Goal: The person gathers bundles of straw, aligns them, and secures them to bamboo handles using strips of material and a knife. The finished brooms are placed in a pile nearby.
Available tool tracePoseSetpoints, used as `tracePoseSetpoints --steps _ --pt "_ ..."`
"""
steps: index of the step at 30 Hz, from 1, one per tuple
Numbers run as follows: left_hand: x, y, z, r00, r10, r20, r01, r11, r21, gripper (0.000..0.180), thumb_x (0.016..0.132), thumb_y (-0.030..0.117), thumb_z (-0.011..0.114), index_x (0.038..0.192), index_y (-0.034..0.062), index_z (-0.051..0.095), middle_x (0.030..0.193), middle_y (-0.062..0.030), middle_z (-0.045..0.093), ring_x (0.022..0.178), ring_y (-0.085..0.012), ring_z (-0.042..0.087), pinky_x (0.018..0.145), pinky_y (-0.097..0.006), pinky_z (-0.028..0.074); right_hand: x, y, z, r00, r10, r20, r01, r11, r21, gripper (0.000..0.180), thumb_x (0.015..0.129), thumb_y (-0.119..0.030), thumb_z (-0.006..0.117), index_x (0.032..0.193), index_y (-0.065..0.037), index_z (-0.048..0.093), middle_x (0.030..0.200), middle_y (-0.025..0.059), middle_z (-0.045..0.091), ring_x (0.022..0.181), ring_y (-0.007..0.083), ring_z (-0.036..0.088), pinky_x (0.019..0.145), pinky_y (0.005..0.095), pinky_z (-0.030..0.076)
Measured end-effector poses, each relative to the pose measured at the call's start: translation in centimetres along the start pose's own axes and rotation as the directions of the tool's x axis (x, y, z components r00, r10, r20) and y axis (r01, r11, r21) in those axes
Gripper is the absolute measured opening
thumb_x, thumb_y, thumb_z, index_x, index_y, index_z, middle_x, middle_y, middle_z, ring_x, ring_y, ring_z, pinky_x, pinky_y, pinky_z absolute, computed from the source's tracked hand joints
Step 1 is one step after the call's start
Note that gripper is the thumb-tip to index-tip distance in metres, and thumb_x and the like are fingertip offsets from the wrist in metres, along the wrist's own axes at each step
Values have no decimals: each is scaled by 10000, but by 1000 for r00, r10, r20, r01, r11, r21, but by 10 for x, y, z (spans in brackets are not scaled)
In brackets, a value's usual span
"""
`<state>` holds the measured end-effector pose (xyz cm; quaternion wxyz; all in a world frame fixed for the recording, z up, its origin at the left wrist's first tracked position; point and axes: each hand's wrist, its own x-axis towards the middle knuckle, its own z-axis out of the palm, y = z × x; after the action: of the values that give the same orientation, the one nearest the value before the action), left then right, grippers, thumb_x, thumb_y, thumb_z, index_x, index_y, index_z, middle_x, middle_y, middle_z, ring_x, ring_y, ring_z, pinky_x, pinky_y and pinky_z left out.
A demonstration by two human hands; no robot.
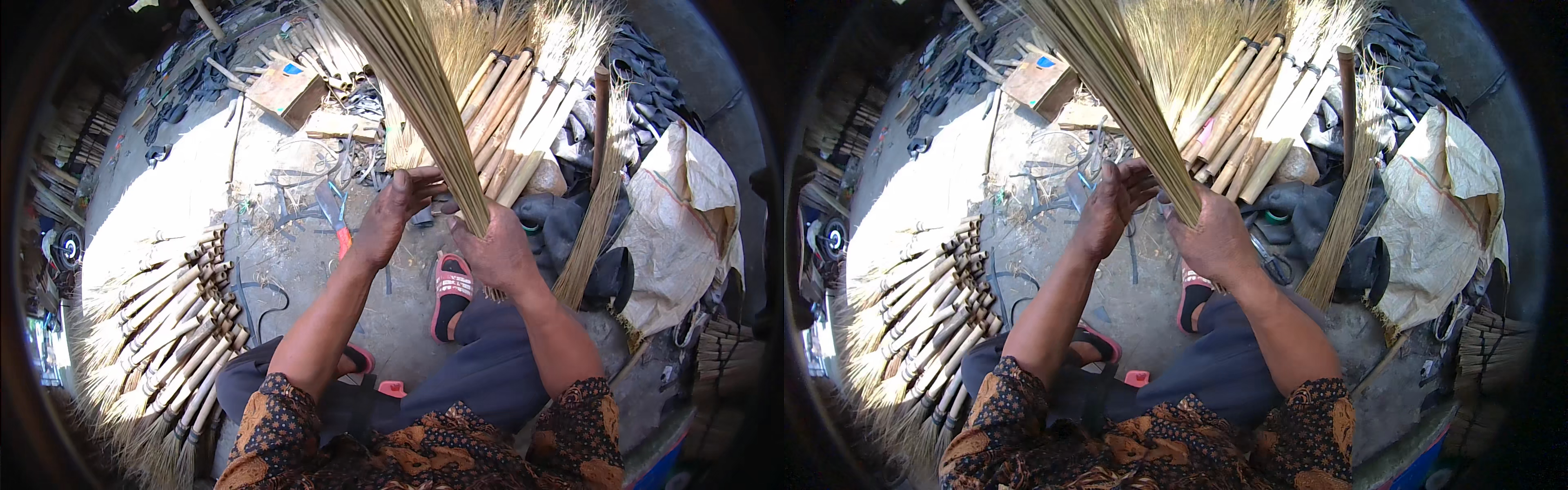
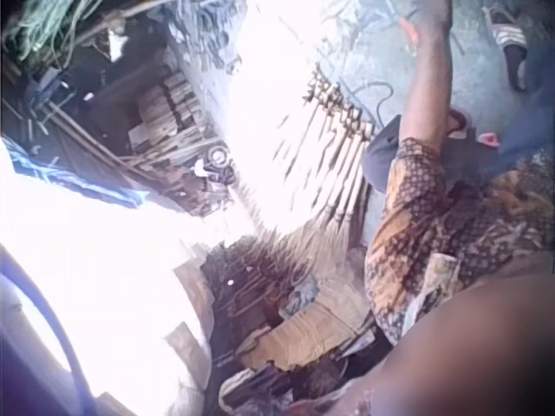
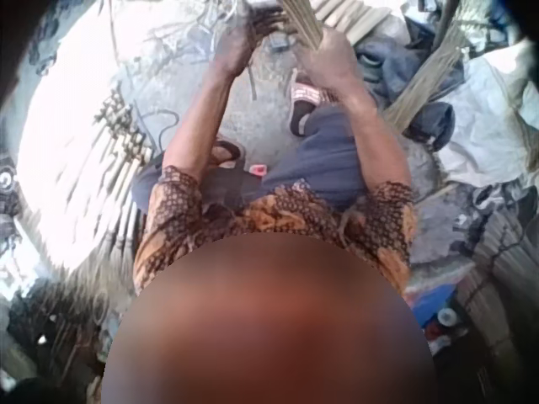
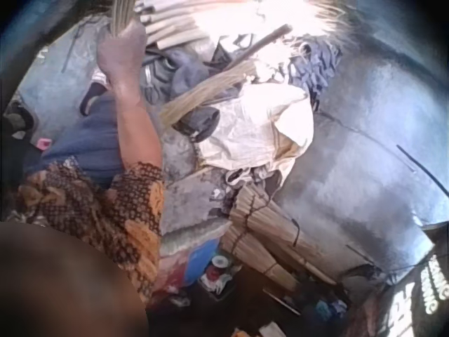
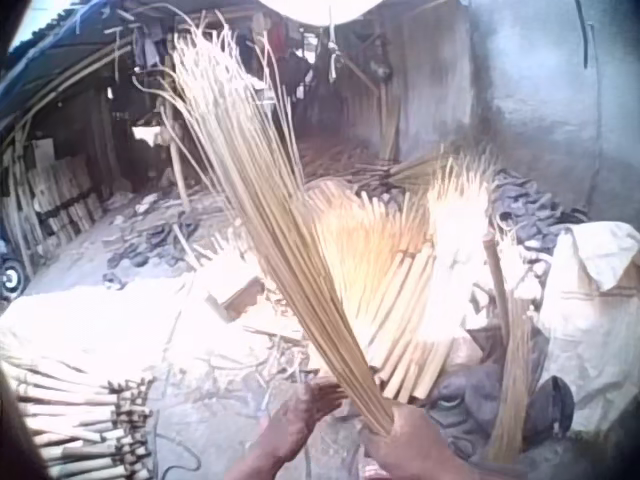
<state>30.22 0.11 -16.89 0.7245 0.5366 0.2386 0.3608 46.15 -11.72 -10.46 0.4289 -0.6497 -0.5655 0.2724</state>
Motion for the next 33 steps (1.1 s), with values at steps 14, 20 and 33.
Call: tracePoseSetpoints --steps 14,20,33 --pt "172 -247 -117 886 -118 -448 401 680 614 630 907 445 763 1289 -44 657 1214 -257 731 1126 -363 718 972 -412 544 36 37 -61 834 306 -459 -289 951 110 167 1014 -117 688 1133 -1 701 716 -2 620 611 65 542 569 270 441" --pt "199 -252 -126 867 -243 -435 498 441 747 590 792 415 855 1235 41 745 1191 -217 756 1121 -369 723 992 -430 553 51 41 -55 847 323 -423 -312 945 97 172 1010 -107 682 1144 2 694 711 -9 607 605 59 527 566 271 445" --pt "162 -40 -94 738 -458 495 642 702 -308 412 962 231 709 1273 -27 629 1024 -103 716 873 -191 723 821 -402 638 66 52 -45 819 555 -142 -349 680 646 210 998 -143 684 1166 -25 643 747 11 565 525 111 519 491 279 464"
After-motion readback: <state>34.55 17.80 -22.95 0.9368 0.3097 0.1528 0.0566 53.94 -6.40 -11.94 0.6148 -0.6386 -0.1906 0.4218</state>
